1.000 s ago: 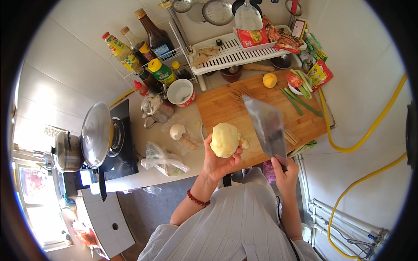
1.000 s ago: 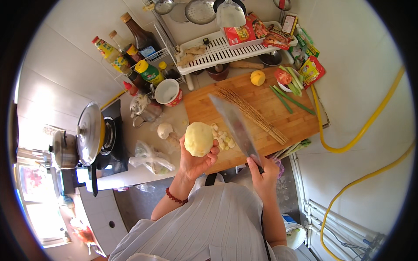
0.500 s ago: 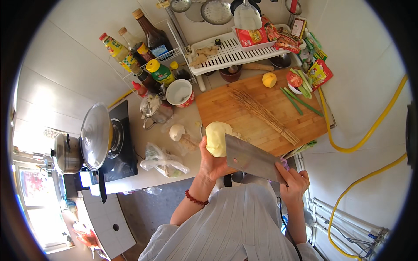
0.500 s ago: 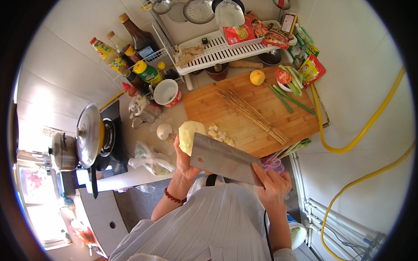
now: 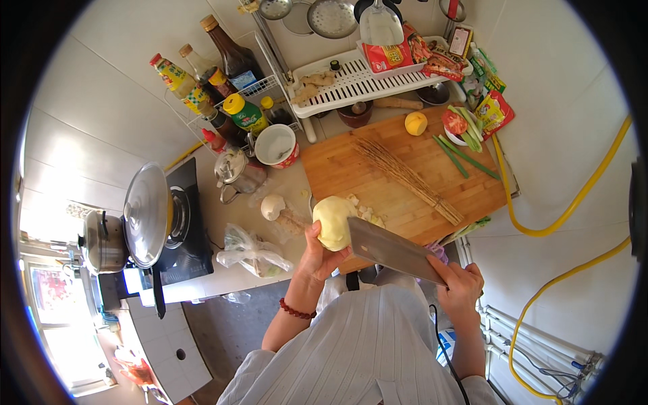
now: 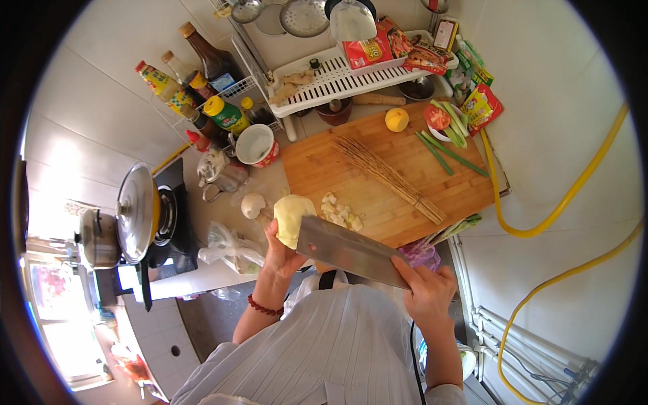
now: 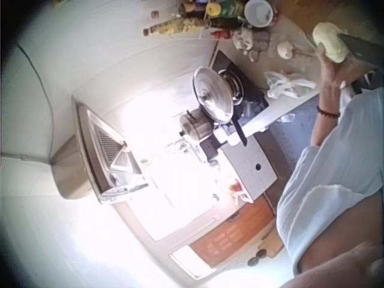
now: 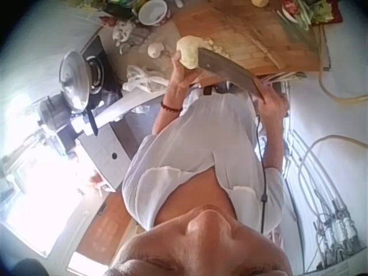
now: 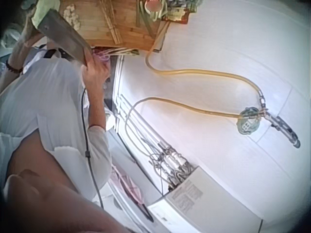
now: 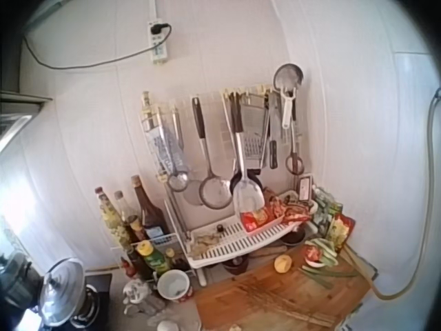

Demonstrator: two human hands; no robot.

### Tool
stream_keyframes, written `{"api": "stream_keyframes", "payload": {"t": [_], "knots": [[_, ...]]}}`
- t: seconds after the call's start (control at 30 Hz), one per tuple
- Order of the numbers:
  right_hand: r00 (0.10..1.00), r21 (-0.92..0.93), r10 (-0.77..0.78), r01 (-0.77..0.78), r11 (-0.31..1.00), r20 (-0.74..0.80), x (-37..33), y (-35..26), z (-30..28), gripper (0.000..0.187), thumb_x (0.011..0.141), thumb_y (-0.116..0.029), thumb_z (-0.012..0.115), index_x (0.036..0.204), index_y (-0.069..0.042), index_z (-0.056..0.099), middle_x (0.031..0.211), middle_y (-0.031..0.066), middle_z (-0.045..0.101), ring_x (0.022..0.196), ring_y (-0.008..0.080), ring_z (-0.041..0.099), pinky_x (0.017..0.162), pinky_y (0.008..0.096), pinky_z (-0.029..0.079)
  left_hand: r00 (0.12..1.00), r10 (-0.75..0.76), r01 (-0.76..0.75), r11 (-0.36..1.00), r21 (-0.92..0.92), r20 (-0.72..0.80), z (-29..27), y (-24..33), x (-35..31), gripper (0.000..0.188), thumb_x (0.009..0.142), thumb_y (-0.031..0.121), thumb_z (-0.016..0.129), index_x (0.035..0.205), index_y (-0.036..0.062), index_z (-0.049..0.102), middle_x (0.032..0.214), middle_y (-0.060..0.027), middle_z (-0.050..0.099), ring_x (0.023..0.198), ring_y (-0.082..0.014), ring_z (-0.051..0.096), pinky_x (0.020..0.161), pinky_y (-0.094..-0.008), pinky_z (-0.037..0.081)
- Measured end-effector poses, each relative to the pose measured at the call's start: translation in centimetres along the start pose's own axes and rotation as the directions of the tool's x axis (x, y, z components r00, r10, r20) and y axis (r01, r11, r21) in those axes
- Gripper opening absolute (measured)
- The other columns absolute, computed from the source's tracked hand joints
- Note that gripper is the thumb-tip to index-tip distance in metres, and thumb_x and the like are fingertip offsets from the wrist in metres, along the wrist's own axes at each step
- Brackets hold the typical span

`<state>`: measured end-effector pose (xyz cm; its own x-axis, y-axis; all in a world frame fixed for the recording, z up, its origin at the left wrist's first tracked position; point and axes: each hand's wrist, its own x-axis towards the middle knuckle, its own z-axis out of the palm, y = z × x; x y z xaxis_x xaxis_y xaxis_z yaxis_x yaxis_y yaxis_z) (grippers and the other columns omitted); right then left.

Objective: The person peels a potato with a cleaver, then cuts it into chunks and places them in a glass bowl. They wash their hands at the sink, then return to the cutting board to slice a peach into wedges and add them to the same bowl.

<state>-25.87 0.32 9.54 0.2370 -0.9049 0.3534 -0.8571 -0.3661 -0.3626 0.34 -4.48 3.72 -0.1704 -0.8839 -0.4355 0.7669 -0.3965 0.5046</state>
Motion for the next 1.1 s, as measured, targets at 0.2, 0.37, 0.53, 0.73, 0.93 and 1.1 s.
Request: {"api": "stream_keyframes", "payload": {"t": [0.2,0.37,0.53,0.73,0.93,1.1], "knots": [[0.998,0.055,0.065,-0.063,0.996,-0.025,-0.1,-1.3,1.2,0.04,0.057,-0.002,0.058,0.095,-0.013,0.068,0.053,0.0017,0.046,0.045,0.0182,0.044,0.052,0.0301,0.032,0.983,0.169,-0.179,0.97,0.164,0.074,0.8,0.5,-0.1,0.075,0.065,0.057,0.068,0.121,0.0128,0.044,0.112,-0.0044,0.053,0.1,-0.0192,0.052,0.076,-0.032,0.046],[0.986,0.186,0.159,-0.167,0.968,0.055,-0.7,-1.3,1.7,0.032,0.064,-0.007,0.061,0.096,-0.012,0.067,0.057,0.0046,0.052,0.048,0.0204,0.048,0.053,0.0301,0.035,0.963,0.258,-0.269,0.94,0.209,0.078,1.0,0.1,0.0,0.079,0.064,0.058,0.068,0.123,0.0121,0.042,0.114,-0.0041,0.051,0.105,-0.0185,0.05,0.085,-0.0327,0.044],[0.896,0.402,0.297,-0.418,0.815,0.33,-0.1,-1.1,0.2,0.015,0.075,-0.015,0.062,0.087,-0.007,0.067,0.061,0.0097,0.059,0.052,0.0246,0.055,0.051,0.0305,0.04,0.98,0.18,-0.191,0.971,0.147,0.083,0.4,0.0,-0.2,0.078,0.067,0.058,0.067,0.124,0.0117,0.041,0.114,-0.0047,0.051,0.102,-0.0196,0.051,0.082,-0.0327,0.045],[0.836,0.528,0.339,-0.539,0.656,0.431,-0.8,-0.1,0.6,0.017,0.076,-0.017,0.063,0.081,-0.001,0.065,0.061,0.0141,0.059,0.054,0.0207,0.058,0.051,0.0285,0.041,0.987,0.092,-0.089,0.996,-0.023,0.129,0.5,-0.4,-0.1,0.07,0.071,0.058,0.061,0.12,0.0127,0.045,0.108,-0.0067,0.054,0.091,-0.0231,0.054,0.072,-0.0314,0.047],[0.849,0.57,0.312,-0.52,0.636,0.426,-1.0,-0.3,0.7,0.019,0.077,-0.018,0.063,0.081,0.0,0.065,0.062,0.0132,0.059,0.053,0.0202,0.058,0.05,0.0288,0.041,0.989,-0.052,0.094,0.944,-0.317,0.137,1.2,-0.8,-0.2,0.062,0.073,0.061,0.056,0.115,0.0159,0.05,0.106,-0.0076,0.055,0.088,-0.0257,0.054,0.067,-0.0303,0.048],[0.918,0.454,0.283,-0.385,0.803,0.278,-0.2,-1.2,-0.4,0.015,0.074,-0.016,0.063,0.084,-0.005,0.067,0.062,0.0076,0.061,0.052,0.0214,0.057,0.052,0.0295,0.04,0.981,-0.088,0.143,0.93,-0.339,0.173,0.9,-1.0,-0.2,0.062,0.074,0.06,0.055,0.117,0.0161,0.049,0.111,-0.0085,0.053,0.092,-0.0254,0.053,0.067,-0.03,0.049]]}}
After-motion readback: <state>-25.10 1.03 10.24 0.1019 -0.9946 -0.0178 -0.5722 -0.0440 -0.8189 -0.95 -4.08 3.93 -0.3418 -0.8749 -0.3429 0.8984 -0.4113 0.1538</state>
